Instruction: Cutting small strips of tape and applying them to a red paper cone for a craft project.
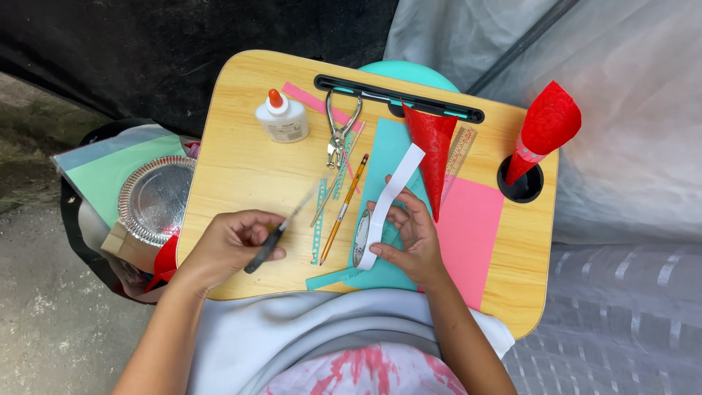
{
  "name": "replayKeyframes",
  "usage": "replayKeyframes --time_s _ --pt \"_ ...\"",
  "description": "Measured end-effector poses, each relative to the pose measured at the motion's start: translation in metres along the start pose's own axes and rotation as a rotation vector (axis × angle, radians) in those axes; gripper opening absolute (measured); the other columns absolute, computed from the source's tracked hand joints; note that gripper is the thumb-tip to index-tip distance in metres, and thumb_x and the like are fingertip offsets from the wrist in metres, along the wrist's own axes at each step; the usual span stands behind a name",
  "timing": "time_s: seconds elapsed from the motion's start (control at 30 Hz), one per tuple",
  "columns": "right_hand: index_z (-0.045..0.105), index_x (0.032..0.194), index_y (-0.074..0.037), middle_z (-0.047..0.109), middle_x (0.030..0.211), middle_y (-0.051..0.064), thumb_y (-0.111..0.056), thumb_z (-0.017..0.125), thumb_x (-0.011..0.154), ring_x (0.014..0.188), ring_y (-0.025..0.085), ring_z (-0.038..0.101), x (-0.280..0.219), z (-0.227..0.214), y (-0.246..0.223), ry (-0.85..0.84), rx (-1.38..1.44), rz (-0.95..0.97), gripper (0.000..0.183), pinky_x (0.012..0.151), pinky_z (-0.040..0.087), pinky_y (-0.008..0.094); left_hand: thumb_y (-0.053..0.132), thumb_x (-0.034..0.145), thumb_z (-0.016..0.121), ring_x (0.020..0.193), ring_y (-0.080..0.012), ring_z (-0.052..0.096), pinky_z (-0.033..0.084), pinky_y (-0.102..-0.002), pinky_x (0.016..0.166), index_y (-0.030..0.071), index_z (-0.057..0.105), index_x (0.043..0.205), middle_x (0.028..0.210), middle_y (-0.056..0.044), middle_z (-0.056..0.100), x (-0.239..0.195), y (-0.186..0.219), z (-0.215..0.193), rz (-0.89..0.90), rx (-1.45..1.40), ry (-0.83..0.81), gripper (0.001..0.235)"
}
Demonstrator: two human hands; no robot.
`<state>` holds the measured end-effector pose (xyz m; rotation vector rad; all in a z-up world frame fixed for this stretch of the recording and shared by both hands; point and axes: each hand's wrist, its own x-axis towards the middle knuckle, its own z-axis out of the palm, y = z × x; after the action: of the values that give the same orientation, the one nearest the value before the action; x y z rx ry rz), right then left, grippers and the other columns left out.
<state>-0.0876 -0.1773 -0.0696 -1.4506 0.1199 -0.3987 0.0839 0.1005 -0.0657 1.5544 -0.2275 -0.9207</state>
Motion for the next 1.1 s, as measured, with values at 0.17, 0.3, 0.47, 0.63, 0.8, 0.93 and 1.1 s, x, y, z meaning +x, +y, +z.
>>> replayKeyframes --time_s 0.17,0.3,0.47,0.63,0.8,0.93,1.1 --pt "0.041 0.141 -0.004 0.03 0.164 0.015 0.002 0.088 0.071 0.131 0.037 0.057 -0.001 -0.002 -0.003 -0.061 -0.006 -0.02 0.085 0.114 0.044 0.05 -0.001 0.06 0.092 0.091 -0.0274 0.071 0.059 -0.032 0.077 0.002 0.079 0.115 0.092 -0.018 0.078 -0.011 0.067 0.014 -0.068 0.483 -0.091 0.057" --pt "0.042 0.14 -0.002 0.03 0.164 0.018 0.001 0.089 0.071 0.134 0.04 0.055 -0.001 -0.001 0.0 -0.108 0.003 -0.048 0.084 0.115 0.043 0.052 -0.002 0.064 0.083 0.115 -0.0371 0.072 0.058 -0.041 0.097 0.006 0.077 0.122 0.113 -0.019 0.079 -0.008 0.11 0.02 -0.032 0.808 -0.244 0.059" --pt "0.042 0.14 -0.003 0.031 0.162 0.017 0.0 0.088 0.072 0.135 0.039 0.054 -0.001 0.001 -0.005 -0.125 -0.018 -0.04 0.082 0.116 0.041 0.051 0.002 0.067 0.081 0.088 -0.0291 0.077 0.063 -0.033 0.079 0.009 0.076 0.124 0.109 -0.016 0.08 0.014 0.121 0.032 -0.071 0.88 -0.319 0.058" --pt "0.042 0.139 -0.004 0.031 0.162 0.016 0.0 0.089 0.072 0.135 0.038 0.054 0.0 0.0 -0.005 -0.142 -0.027 -0.034 0.082 0.116 0.042 0.05 0.003 0.067 0.081 0.077 -0.0274 0.078 0.061 -0.028 0.066 0.011 0.077 0.122 0.1 -0.015 0.081 0.025 0.132 0.046 -0.06 0.916 -0.394 0.056" --pt "0.042 0.14 -0.004 0.032 0.162 0.016 -0.002 0.089 0.073 0.134 0.037 0.055 0.001 -0.002 -0.004 -0.16 -0.047 -0.023 0.081 0.113 0.044 0.05 0.002 0.07 0.08 0.08 -0.0308 0.078 0.063 -0.028 0.066 0.007 0.077 0.121 0.099 -0.021 0.079 0.026 0.152 0.059 -0.025 0.953 -0.48 0.052" --pt "0.042 0.14 -0.005 0.032 0.162 0.016 -0.001 0.088 0.073 0.134 0.037 0.055 0.002 -0.002 -0.006 -0.157 -0.045 -0.022 0.082 0.113 0.044 0.049 0.001 0.07 0.081 0.078 -0.0319 0.078 0.064 -0.029 0.065 0.006 0.078 0.118 0.095 -0.022 0.079 0.031 0.151 0.058 -0.008 0.973 -0.493 0.049" --pt "0.041 0.14 -0.004 0.031 0.162 0.018 -0.002 0.088 0.073 0.134 0.039 0.055 0.002 -0.004 -0.002 -0.159 -0.035 -0.014 0.082 0.112 0.045 0.05 0.0 0.07 0.081 0.078 -0.0347 0.077 0.065 -0.033 0.066 0.006 0.078 0.116 0.092 -0.023 0.079 0.035 0.145 0.055 0.018 1.007 -0.51 0.046"
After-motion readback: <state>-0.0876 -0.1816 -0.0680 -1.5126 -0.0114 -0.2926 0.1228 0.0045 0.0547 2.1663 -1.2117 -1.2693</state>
